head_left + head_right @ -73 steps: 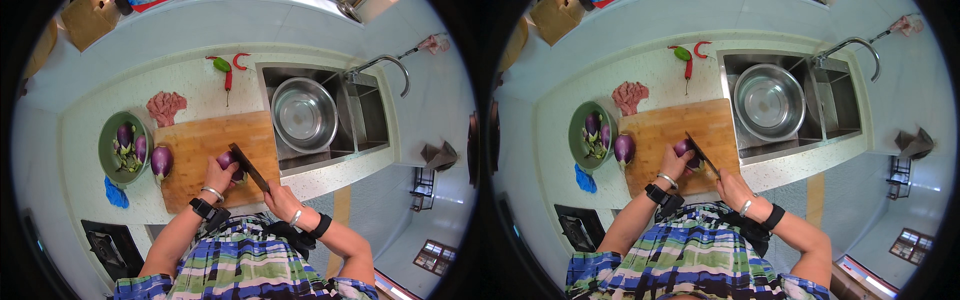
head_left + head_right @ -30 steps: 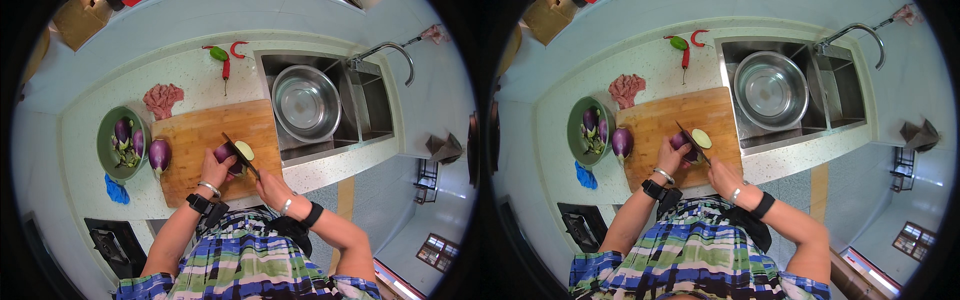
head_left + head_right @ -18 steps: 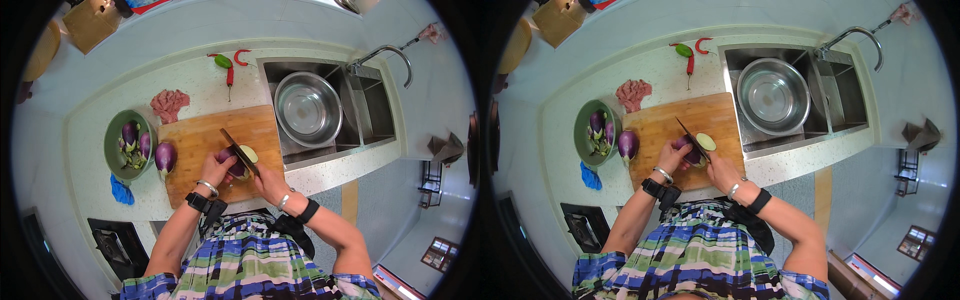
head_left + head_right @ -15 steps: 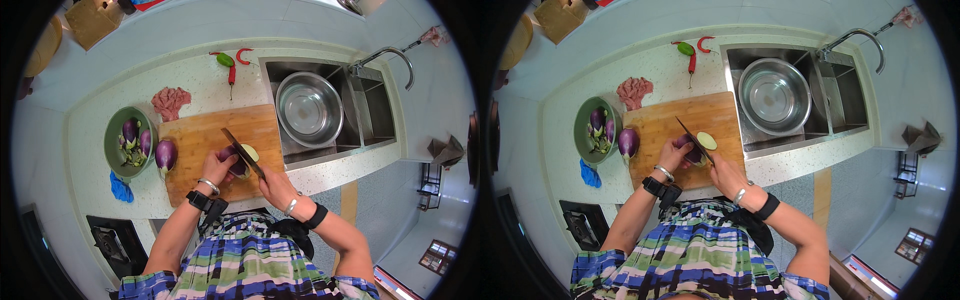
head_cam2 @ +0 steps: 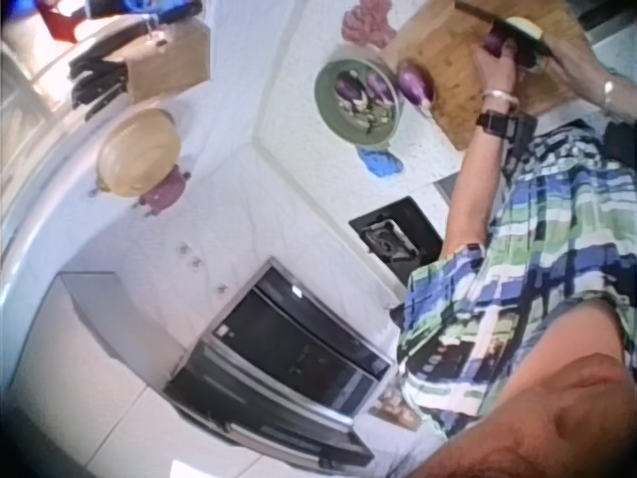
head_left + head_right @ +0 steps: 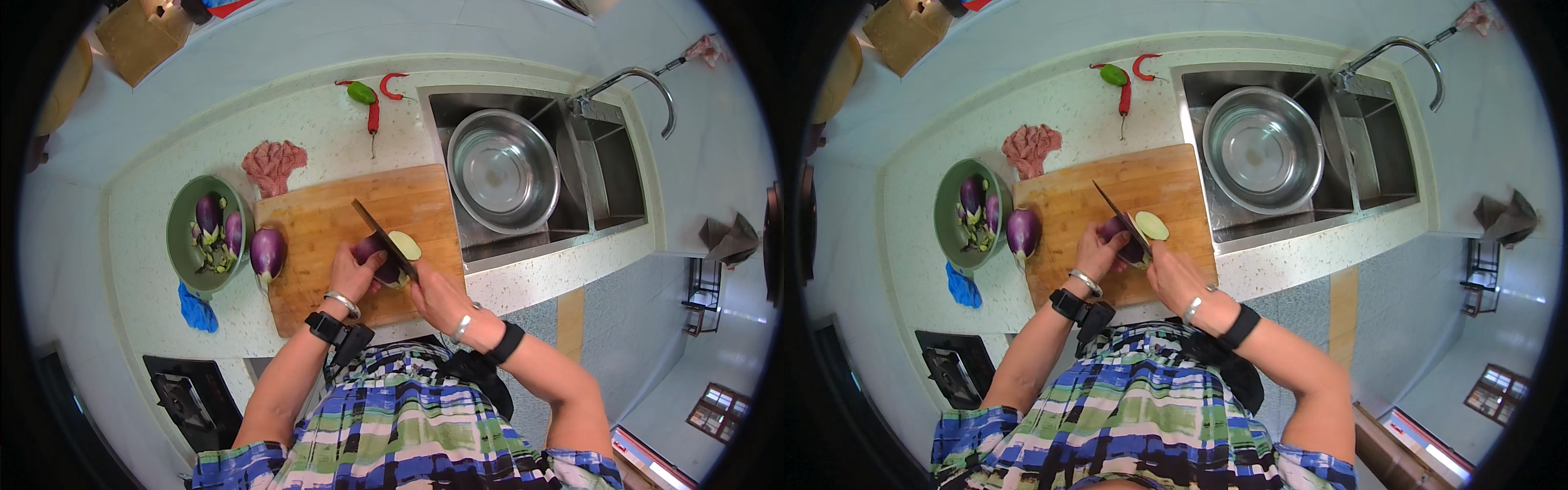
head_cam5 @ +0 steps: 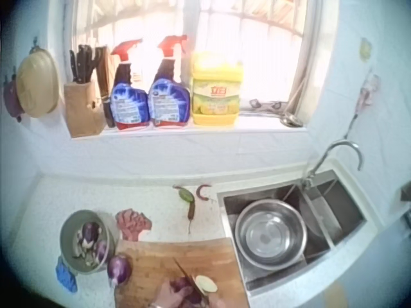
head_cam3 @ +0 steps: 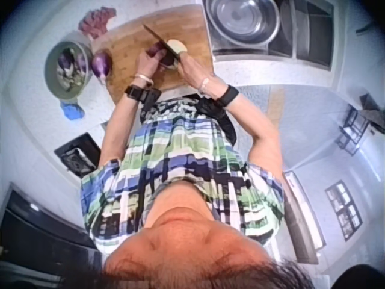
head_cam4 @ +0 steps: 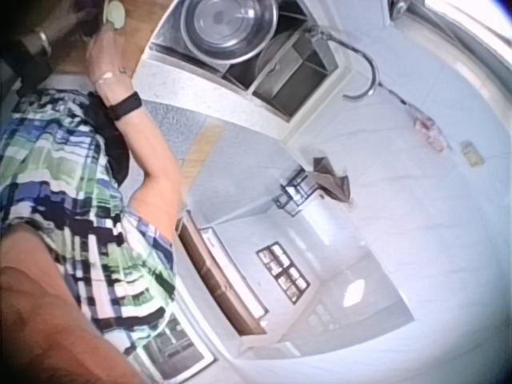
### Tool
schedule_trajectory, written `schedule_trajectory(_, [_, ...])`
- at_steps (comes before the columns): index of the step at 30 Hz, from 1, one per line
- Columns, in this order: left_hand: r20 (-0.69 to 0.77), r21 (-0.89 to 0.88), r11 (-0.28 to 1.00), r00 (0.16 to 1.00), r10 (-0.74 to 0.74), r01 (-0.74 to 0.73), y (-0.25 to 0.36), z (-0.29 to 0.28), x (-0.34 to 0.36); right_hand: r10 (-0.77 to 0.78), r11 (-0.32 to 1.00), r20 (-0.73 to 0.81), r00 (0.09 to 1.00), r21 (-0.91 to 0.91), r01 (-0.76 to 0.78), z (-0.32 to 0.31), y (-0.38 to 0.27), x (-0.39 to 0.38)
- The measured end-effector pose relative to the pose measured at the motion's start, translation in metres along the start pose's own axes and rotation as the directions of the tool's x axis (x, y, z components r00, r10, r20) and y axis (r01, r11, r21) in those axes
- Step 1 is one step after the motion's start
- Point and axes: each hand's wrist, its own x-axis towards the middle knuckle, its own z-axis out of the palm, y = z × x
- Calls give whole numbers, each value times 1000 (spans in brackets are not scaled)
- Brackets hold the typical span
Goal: The person slices several eggplants into thin strips on a wooden cutting board using a cleaver and places the strips into a metal bowl in a sink.
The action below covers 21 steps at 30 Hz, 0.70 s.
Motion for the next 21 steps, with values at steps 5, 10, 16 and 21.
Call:
schedule_trajectory(5, [-9, -88, 996, 1000, 15, -15, -8, -2, 2, -87, 996, -38, 996, 16, 87, 0, 4, -1])
schedule_trajectory(10, [-19, -68, 997, 1000, -25, 24, -12, -1, 2, 57, 998, 85, 995, -26, -55, -5, 3, -16])
schedule_trajectory(16, [24, -148, 989, 1000, 4, -1, -15, -3, 4, 56, 998, 21, 998, -31, -55, 26, 26, 16])
schedule_trajectory(21, [5, -114, 993, 1000, 1, 0, -14, -5, 5, 13, 1000, -17, 1000, 7, -13, 12, 25, 11])
